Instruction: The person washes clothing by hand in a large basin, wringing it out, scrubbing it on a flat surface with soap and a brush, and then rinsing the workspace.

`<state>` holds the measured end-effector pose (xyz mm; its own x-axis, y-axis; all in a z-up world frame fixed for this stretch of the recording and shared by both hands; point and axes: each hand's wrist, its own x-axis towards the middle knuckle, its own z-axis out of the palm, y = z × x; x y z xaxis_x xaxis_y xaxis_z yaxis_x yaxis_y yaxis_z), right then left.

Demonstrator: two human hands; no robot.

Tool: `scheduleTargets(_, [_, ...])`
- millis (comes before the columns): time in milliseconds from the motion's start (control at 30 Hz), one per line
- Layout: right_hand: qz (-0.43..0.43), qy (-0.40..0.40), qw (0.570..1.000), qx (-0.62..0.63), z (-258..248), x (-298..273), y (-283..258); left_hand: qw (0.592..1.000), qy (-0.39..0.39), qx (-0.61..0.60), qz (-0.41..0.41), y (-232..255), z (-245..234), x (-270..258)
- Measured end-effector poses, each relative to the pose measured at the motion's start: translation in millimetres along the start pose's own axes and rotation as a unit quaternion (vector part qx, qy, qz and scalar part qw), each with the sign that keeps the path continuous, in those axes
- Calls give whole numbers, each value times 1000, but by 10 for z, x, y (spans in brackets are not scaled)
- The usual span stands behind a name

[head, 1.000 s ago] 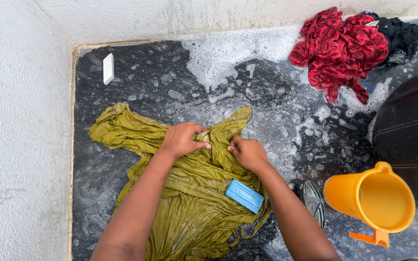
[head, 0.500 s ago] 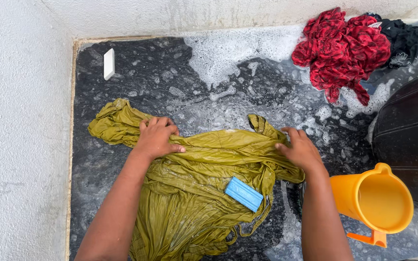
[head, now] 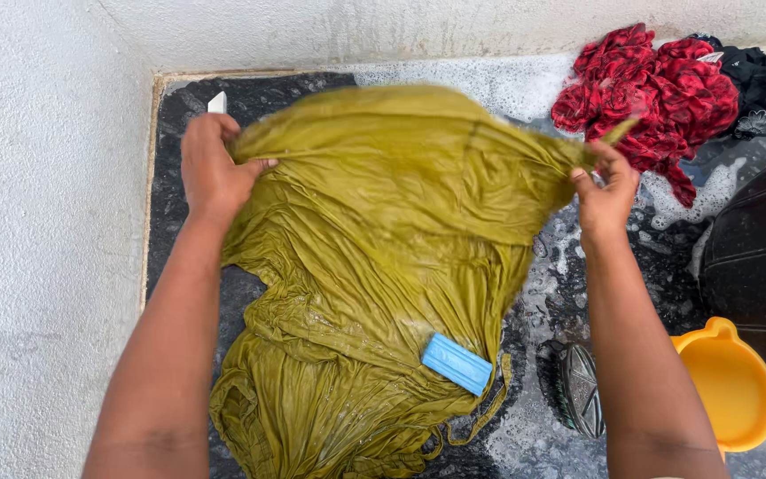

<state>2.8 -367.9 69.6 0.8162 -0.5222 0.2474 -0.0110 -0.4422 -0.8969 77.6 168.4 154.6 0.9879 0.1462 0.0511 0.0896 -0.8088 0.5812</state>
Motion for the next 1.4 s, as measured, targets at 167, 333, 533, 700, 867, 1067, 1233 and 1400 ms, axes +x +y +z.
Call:
scheduleTargets(167, [-200, -103, 962, -157, 94, -582, -410, 996, 11, 73, 45, 202, 358, -131])
scheduleTargets(333, [-112, -502, 817, -261, 396, -2088, -897, 980, -156, 107, 54, 251, 769, -1165])
scheduleTargets(533, [-165, -452, 805, -347, 304, -2554, -929, 920, -364, 102, 107, 579, 735, -2470])
scheduleTargets(700, [-76, -299, 921, -238, 454, -2151, -746, 895, -403, 140, 130, 587, 689, -2927])
scheduleTargets(867, [-350, -412, 798, -266, 701, -2461, -978, 911, -285, 147, 259, -20, 967, -3280])
scheduleTargets(1067, [-323, -365, 746, -453, 942, -1583, -672, 906, -322, 189, 199, -905, 603, -3288])
scheduleTargets(1233, [-167, -227, 848, -449, 793, -1223, -358, 941, -245, 179, 150, -1027, 544, -3272])
scheduleTargets(1400, [-131, -197, 847, -476, 233, -1681, -131, 960, 78, 192, 188, -996, 501, -3038])
